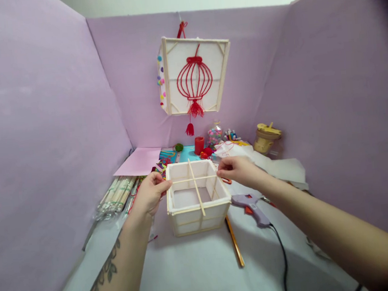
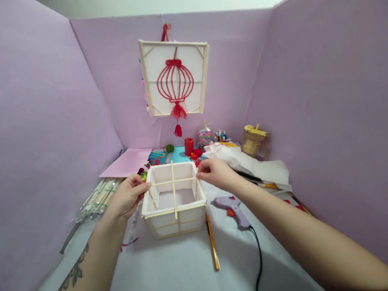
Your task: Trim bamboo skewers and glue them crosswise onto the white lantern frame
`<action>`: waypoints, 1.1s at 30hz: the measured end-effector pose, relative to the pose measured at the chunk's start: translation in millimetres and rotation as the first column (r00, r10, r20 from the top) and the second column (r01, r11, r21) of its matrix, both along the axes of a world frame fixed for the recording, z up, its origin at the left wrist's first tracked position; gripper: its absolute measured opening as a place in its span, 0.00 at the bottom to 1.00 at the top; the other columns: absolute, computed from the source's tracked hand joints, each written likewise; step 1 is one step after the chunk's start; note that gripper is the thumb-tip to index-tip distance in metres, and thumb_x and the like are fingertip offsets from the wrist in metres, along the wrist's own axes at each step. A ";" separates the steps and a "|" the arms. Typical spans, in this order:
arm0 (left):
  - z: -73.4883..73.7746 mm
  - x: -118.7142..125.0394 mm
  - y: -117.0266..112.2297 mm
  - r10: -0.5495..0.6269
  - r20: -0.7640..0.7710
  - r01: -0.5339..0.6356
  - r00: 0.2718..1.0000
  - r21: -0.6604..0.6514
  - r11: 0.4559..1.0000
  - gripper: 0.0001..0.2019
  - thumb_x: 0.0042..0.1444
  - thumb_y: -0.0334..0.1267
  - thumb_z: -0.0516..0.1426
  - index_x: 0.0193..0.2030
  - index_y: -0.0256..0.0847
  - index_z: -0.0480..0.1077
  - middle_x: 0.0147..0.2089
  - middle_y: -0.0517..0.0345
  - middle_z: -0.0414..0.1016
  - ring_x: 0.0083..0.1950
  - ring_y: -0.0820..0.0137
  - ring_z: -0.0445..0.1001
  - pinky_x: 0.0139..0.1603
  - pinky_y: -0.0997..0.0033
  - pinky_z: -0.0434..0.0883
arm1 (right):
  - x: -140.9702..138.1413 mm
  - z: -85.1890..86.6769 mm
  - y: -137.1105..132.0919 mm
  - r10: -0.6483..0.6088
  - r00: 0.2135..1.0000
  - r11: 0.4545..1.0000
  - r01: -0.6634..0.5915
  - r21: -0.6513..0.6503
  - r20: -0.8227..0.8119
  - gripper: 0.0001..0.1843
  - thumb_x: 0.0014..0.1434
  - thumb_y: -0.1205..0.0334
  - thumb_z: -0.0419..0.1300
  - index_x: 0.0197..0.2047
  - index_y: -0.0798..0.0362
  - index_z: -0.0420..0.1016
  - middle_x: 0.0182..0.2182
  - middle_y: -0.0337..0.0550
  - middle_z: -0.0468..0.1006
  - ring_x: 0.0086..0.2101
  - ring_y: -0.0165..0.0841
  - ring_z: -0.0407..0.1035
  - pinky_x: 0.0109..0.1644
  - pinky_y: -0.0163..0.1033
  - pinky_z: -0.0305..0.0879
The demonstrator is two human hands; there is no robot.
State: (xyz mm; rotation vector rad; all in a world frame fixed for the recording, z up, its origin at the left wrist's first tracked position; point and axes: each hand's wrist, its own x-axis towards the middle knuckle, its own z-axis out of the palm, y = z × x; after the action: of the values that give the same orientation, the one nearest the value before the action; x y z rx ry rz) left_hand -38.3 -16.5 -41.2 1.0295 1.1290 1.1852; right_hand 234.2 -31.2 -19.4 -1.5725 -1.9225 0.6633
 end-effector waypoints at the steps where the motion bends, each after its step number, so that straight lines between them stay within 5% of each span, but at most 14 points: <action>1: -0.5 -0.3 0.0 -0.004 0.009 0.004 1.000 -0.008 1.000 0.22 0.28 0.37 0.69 0.24 0.40 0.58 0.17 0.73 0.61 0.18 0.81 0.59 0.21 0.80 0.54 | -0.1 -0.7 0.3 0.007 1.000 1.000 -0.008 -0.009 -0.030 0.08 0.50 0.58 0.58 0.23 0.52 0.67 0.16 0.34 0.67 0.21 0.28 0.60 0.24 0.33 0.54; 8: -4.5 -3.4 -0.2 -0.040 0.077 0.045 0.996 -0.069 0.997 0.23 0.28 0.36 0.69 0.25 0.40 0.58 0.19 0.72 0.64 0.18 0.82 0.58 0.21 0.80 0.53 | 1.9 -2.2 3.4 0.033 0.994 0.995 -0.043 -0.093 -0.108 0.05 0.49 0.60 0.57 0.26 0.52 0.66 0.17 0.32 0.65 0.21 0.28 0.61 0.24 0.33 0.53; 12: -2.8 -3.4 0.8 -0.006 0.075 0.008 0.997 -0.026 1.000 0.21 0.27 0.33 0.68 0.25 0.40 0.60 0.21 0.71 0.64 0.20 0.80 0.61 0.22 0.80 0.54 | 2.3 -7.9 6.1 0.050 0.993 0.999 -0.051 -0.008 -0.106 0.05 0.51 0.63 0.58 0.33 0.53 0.69 0.19 0.30 0.62 0.23 0.28 0.60 0.27 0.33 0.56; 16: 1.9 -0.1 3.7 -0.006 0.073 0.001 0.997 0.069 0.998 0.17 0.24 0.28 0.65 0.24 0.38 0.65 0.27 0.66 0.70 0.27 0.76 0.67 0.30 0.77 0.62 | 1.2 -17.7 8.1 0.142 0.986 0.974 -0.124 0.190 -0.085 0.15 0.53 0.71 0.55 0.42 0.51 0.77 0.36 0.42 0.71 0.40 0.33 0.68 0.44 0.39 0.65; 21: 4.6 4.3 5.7 -0.027 0.089 0.020 0.996 0.080 0.997 0.14 0.24 0.26 0.62 0.24 0.38 0.69 0.31 0.63 0.74 0.33 0.72 0.70 0.35 0.75 0.65 | 1.4 -28.3 10.4 0.277 0.961 0.930 -0.266 0.252 -0.010 0.26 0.55 0.78 0.50 0.42 0.45 0.83 0.52 0.47 0.70 0.55 0.37 0.63 0.61 0.49 0.56; 33: 0.5 2.2 10.4 -0.031 0.084 0.026 0.996 0.058 0.998 0.17 0.24 0.26 0.62 0.26 0.40 0.66 0.29 0.66 0.70 0.31 0.73 0.68 0.33 0.76 0.63 | -0.4 -33.2 10.6 0.235 0.969 0.938 -0.247 0.244 0.077 0.28 0.56 0.80 0.48 0.44 0.44 0.83 0.45 0.46 0.74 0.49 0.36 0.67 0.58 0.51 0.58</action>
State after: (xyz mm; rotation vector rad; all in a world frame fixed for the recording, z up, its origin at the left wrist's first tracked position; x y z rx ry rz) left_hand -36.1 -6.1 -40.8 1.0255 1.0164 1.2329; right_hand 233.7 -20.7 -52.6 -1.2174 -2.1616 0.4589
